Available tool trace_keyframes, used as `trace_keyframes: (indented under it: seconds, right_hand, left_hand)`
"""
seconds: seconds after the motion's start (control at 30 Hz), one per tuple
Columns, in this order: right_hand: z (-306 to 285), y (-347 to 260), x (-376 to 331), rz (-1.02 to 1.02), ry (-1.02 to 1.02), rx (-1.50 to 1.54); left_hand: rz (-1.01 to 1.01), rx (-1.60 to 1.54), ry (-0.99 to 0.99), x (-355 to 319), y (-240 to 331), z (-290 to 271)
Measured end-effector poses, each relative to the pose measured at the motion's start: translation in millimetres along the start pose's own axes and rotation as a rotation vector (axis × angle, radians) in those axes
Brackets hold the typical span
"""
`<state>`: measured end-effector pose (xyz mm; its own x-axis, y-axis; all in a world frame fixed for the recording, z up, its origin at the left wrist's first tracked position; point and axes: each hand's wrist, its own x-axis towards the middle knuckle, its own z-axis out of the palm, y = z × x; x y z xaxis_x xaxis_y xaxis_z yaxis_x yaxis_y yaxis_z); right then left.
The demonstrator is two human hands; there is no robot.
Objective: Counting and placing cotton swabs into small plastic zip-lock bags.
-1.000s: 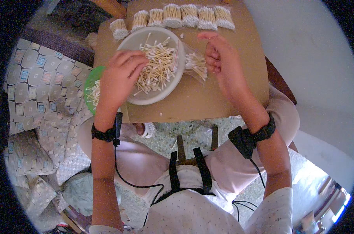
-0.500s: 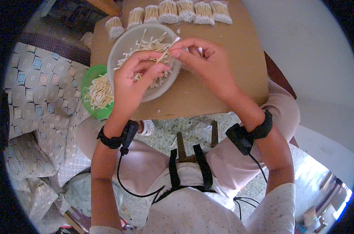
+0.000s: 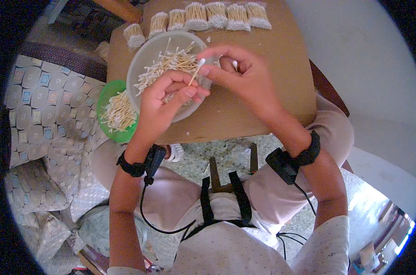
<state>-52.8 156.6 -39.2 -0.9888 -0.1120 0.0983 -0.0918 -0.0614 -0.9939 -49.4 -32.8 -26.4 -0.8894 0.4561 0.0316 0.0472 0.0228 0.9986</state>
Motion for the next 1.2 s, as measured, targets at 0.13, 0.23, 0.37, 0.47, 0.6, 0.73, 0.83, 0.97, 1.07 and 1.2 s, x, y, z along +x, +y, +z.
trace_keyframes:
  seconds: [0.13,0.23,0.37,0.47,0.6,0.73,0.83,0.97,1.07,1.2]
  right_hand:
    - [1,-2,-2,-0.003,-0.064,0.071]
    - [2,-1,-2,-0.028,-0.052,0.08]
    - [3,1,-1,-0.044,-0.059,0.063]
    - [3,-1,0,0.011,-0.024,0.087]
    - [6,-4,-2,0.01,-0.046,-0.052]
    - [9,-1,-3,-0.012,-0.102,-0.101]
    - [7,3,-4,-0.042,-0.116,-0.202]
    - [9,1,-7,-0.047,-0.161,-0.269]
    - [11,-3,-6,0.009,-0.144,-0.194]
    - [9,-4,-2,0.004,-0.091,-0.128]
  left_hand:
    - [0.003,0.028,-0.018,-1,-3,4]
    - [-0.026,0.07,-0.032,0,1,2]
    - [-0.003,0.118,-0.016,-1,-2,-2]
    - [0.043,0.19,0.03,-1,1,-5]
    - [0.081,0.069,0.25,-1,3,-9]
    - [0.172,0.136,0.32,-4,1,-9]
    - [0.324,0.363,0.29,-2,1,-11]
    - [0.333,0.417,0.307,-3,2,-9]
    - [0.267,0.37,0.326,-5,1,-9]
    - [0.322,0.276,0.275,-1,-1,-8]
